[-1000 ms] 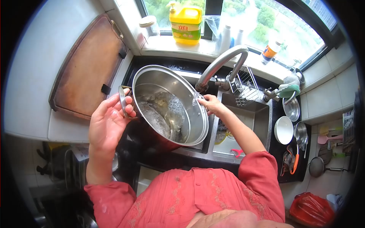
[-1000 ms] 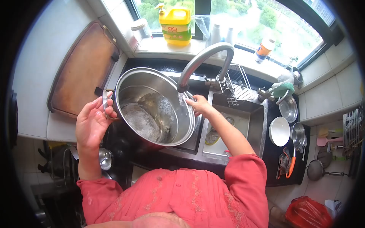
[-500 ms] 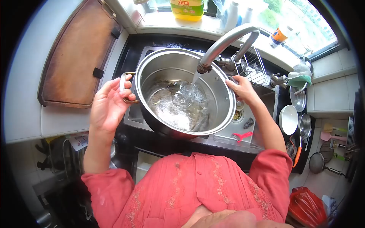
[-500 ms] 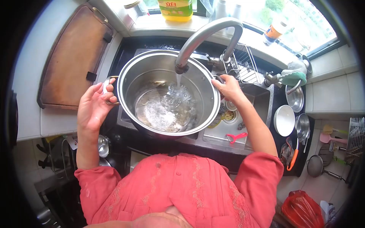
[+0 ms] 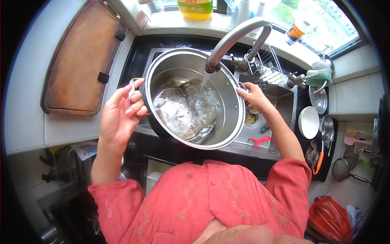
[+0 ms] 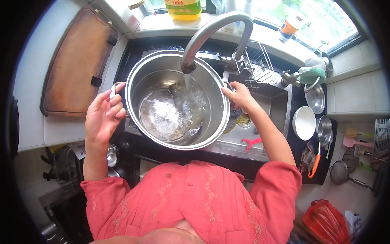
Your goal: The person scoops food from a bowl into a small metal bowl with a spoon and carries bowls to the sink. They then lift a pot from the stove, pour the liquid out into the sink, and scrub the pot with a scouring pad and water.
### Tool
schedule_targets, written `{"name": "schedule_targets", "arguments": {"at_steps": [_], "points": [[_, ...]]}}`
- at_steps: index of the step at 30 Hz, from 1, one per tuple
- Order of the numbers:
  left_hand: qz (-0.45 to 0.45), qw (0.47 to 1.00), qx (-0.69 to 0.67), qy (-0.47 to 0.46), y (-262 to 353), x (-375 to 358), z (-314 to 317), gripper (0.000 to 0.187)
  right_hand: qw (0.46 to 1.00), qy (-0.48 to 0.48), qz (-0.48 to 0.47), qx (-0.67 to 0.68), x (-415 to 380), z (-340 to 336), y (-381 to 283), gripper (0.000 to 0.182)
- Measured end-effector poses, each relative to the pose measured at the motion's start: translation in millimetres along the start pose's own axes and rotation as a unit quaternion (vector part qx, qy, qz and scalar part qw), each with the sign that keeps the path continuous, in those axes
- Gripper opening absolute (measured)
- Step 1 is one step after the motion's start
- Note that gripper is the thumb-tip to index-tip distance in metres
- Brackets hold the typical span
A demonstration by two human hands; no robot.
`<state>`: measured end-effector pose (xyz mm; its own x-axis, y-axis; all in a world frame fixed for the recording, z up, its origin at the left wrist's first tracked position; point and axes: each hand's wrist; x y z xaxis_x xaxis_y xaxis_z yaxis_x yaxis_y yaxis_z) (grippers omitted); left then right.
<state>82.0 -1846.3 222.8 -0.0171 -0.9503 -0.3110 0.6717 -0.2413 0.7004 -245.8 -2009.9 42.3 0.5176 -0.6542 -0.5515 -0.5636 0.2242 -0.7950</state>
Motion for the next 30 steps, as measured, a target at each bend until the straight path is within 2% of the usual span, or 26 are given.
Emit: {"name": "schedule_targets", "arguments": {"at_steps": [11, 15, 19, 20, 21, 22, 23, 25, 26, 28, 29, 30], "points": [[-0.005, 0.999, -0.014, 0.033, -26.0, -18.3, -12.6, 0.029, 0.997, -0.068, 0.019, 0.017, 38.9, 22.9, 18.7, 0.05], [0.009, 0.998, -0.002, 0.062, -30.7, -24.9, -12.9, 0.027, 0.998, -0.059, 0.019, -0.009, 50.5, 26.1, 21.3, 0.061], [0.018, 0.998, 0.018, 0.064, -33.9, -28.4, -11.8, 0.027, 0.998, -0.039, -0.006, -0.042, 47.1, 25.2, 8.5, 0.064], [0.018, 0.998, 0.019, 0.065, -34.3, -28.5, -10.8, 0.027, 0.995, -0.02, -0.005, -0.102, 43.4, 24.0, 0.7, 0.052], [0.022, 0.997, 0.02, 0.066, -34.6, -28.1, -9.9, 0.027, 0.995, -0.021, -0.006, -0.102, 46.4, 24.5, 1.9, 0.052], [0.025, 0.997, 0.022, 0.067, -35.2, -27.7, -8.9, 0.027, 0.942, 0.123, -0.13, -0.284, 52.9, 23.6, 4.4, 0.042], [0.022, 0.997, 0.023, 0.068, -35.7, -27.8, -8.1, 0.027, 0.823, 0.257, -0.242, -0.445, 58.0, 22.2, 6.4, 0.033], [0.03, 0.996, 0.021, 0.081, -36.9, -27.2, -6.7, 0.027, 0.786, 0.256, -0.281, -0.488, 55.6, 19.4, -23.6, 0.016], [0.032, 0.996, 0.023, 0.082, -37.2, -27.0, -6.2, 0.027, 0.738, 0.265, -0.31, -0.538, 63.0, 15.9, -28.2, 0.006], [0.032, 0.996, 0.033, 0.071, -38.3, -27.5, -2.8, 0.028, 0.657, 0.244, -0.339, -0.628, 66.6, 12.1, -41.8, 0.008], [0.029, 0.997, 0.036, 0.067, -38.7, -27.7, -2.0, 0.029, 0.591, 0.266, -0.377, -0.661, 75.1, 9.6, -42.4, 0.011], [0.027, 0.996, 0.047, 0.069, -38.8, -28.2, -2.4, 0.029, 0.59, 0.221, -0.325, -0.705, 76.3, 9.6, -45.3, 0.018]]}}
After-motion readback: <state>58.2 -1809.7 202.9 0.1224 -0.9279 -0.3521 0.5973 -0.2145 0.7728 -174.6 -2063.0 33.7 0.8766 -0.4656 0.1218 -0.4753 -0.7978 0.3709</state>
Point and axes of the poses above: each hand's wrist, its own x-axis towards the middle knuckle, its own z-axis out of the palm, y = z × x, and after that the axes turned 13 degrees about -y, right-handed
